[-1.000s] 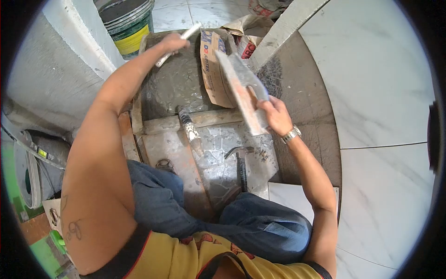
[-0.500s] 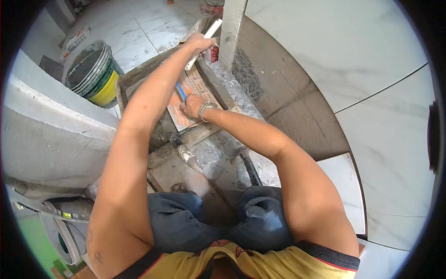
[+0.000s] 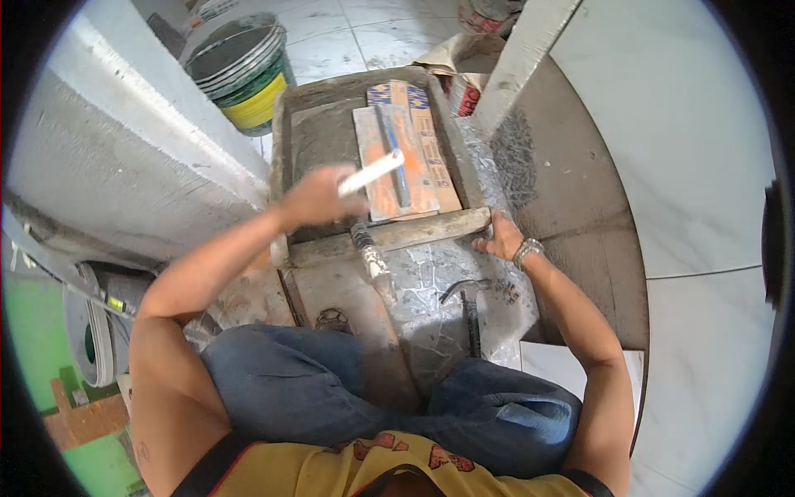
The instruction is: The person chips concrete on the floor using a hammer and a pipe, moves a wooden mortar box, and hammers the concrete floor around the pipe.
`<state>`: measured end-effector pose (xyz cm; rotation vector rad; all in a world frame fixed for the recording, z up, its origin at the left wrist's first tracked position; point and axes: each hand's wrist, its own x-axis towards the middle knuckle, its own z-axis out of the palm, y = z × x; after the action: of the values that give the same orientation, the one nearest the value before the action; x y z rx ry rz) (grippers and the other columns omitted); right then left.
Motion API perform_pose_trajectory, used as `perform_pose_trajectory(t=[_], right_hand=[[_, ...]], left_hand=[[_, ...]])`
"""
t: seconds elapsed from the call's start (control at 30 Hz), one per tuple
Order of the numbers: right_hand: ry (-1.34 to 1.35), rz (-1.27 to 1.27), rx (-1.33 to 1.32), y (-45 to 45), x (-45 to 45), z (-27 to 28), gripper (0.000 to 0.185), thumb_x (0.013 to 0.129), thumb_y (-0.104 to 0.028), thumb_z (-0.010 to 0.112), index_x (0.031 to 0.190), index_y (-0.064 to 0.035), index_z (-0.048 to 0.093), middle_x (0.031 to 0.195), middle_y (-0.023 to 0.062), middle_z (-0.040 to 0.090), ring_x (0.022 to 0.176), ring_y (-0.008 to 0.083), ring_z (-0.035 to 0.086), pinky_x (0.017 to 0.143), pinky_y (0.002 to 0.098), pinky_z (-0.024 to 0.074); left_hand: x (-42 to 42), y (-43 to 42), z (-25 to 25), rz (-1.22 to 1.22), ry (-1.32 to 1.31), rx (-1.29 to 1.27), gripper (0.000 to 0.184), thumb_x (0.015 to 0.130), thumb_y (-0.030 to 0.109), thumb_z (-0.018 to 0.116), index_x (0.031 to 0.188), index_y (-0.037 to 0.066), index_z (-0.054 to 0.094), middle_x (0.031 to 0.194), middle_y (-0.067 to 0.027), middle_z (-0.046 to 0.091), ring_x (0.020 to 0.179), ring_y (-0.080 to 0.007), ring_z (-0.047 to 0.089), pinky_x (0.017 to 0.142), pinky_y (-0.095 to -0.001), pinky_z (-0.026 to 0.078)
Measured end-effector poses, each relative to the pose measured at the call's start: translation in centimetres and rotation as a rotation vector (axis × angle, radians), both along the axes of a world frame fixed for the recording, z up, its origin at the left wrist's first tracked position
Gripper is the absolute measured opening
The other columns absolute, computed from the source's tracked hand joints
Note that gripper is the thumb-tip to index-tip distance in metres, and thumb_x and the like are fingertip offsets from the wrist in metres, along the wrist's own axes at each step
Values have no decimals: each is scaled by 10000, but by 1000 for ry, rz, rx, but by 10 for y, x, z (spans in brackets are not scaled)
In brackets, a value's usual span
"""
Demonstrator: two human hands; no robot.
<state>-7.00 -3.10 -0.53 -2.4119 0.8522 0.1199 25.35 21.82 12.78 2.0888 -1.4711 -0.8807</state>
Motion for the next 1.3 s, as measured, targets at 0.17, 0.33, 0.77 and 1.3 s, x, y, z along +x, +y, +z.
perform_pose_trajectory(t=[0.17, 0.33, 0.77, 1.3], right_hand=[[-53, -102, 56, 9, 11, 6, 752, 712, -385, 874, 1178, 75, 504, 1031, 283, 683, 1043, 404, 660, 918, 424, 527], [-77, -140, 52, 14, 14, 11, 668, 684, -359, 895, 1097, 82, 612, 1015, 241, 711, 1016, 342, 691, 889, 408, 530], [44, -230, 35, 15, 14, 14, 685, 678, -420, 877, 1071, 84, 632, 1024, 305, 679, 1014, 405, 673, 900, 447, 525], [44, -140, -5, 31, 8, 28, 646, 707, -458, 848, 977, 91, 641, 924, 295, 688, 912, 416, 688, 809, 459, 548]], left_hand=[[-28, 83, -42, -129, -330, -54, 576, 743, 341, 845, 1109, 25, 532, 1052, -185, 553, 927, -375, 630, 772, -466, 521], [-25, 104, -57, -43, -383, 173, 583, 747, 160, 798, 1178, 26, 429, 1130, -190, 466, 959, -455, 599, 791, -533, 507], [-29, 118, -52, -43, -609, -58, 470, 782, 259, 803, 1160, 86, 583, 1019, -185, 660, 885, -379, 654, 792, -478, 523], [-21, 117, -43, -31, -574, 235, 379, 839, 356, 720, 1061, 111, 534, 947, -147, 662, 797, -384, 672, 685, -515, 517]])
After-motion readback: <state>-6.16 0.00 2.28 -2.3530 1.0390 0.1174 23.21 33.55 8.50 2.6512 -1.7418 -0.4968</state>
